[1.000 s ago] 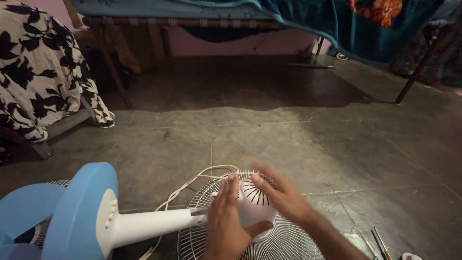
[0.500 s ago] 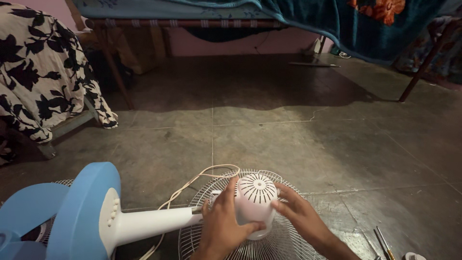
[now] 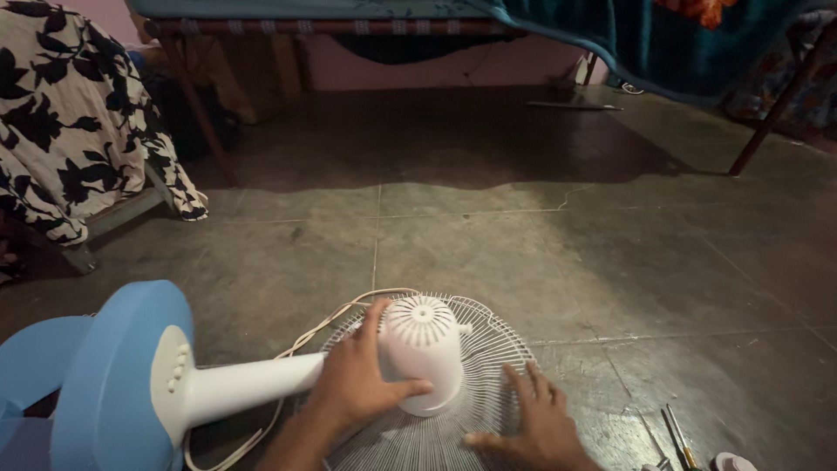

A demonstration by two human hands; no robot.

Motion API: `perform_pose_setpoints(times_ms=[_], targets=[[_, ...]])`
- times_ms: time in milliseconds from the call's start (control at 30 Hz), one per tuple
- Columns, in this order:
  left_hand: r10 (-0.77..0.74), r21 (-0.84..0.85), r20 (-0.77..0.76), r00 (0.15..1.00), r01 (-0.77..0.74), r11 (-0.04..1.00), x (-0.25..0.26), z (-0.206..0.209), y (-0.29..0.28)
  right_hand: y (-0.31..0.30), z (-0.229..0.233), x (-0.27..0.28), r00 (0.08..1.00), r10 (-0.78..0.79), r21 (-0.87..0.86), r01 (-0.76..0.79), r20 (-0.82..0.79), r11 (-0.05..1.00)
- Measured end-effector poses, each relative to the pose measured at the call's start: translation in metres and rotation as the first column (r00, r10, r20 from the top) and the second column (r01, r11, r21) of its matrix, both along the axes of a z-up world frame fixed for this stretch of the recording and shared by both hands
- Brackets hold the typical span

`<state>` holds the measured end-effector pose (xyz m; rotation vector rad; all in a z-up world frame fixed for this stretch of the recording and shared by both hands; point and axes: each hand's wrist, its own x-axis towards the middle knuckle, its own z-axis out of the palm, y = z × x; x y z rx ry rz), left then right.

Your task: The person disassembles a standing electric fan by removing the front grille, unscrewing the motor housing, and detaching the motor cover. They use a screwdriver to loosen screws and set the removed parts aside.

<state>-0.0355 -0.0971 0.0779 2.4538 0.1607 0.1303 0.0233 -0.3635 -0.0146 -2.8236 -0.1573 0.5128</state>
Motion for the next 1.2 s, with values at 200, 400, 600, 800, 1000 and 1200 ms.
perform_pose_setpoints(times_ms=[200, 400, 600, 800, 1000, 1200], targets=[[-0.094, 0.074, -0.103, 0.990, 0.102, 0.992, 0.009, 0.019, 0.043, 0.038, 0.002, -0.040, 0.999, 0.028, -0.071, -0.031, -0.043, 0.997], [0.046, 0.217, -0.116, 0.992, -0.019, 0.976, -0.016, 0.000, 0.056, 0.060, -0.003, -0.067, 0.990, 0.131, -0.022, -0.132, -0.056, 0.991], [0.130, -0.156, 0.376, 0.918, -0.076, 0.985, -0.034, -0.051, 0.019, 0.079, 0.006, -0.091, 0.987, 0.104, 0.056, -0.097, -0.125, 0.994], [0.257, -0.162, 0.313, 0.914, -0.216, 0.963, -0.029, -0.055, 0.019, 0.083, 0.033, -0.116, 0.978, 0.183, 0.003, -0.183, -0.104, 0.983], [0.272, -0.104, 0.215, 0.938, -0.254, 0.961, -0.026, -0.057, 0.026, 0.078, 0.057, -0.085, 0.985, 0.160, 0.063, -0.164, 0.065, 0.984], [0.197, -0.132, 0.374, 0.906, -0.158, 0.979, -0.033, -0.065, 0.027, 0.086, 0.079, -0.061, 0.986, 0.083, 0.581, -0.152, 0.145, 0.800]])
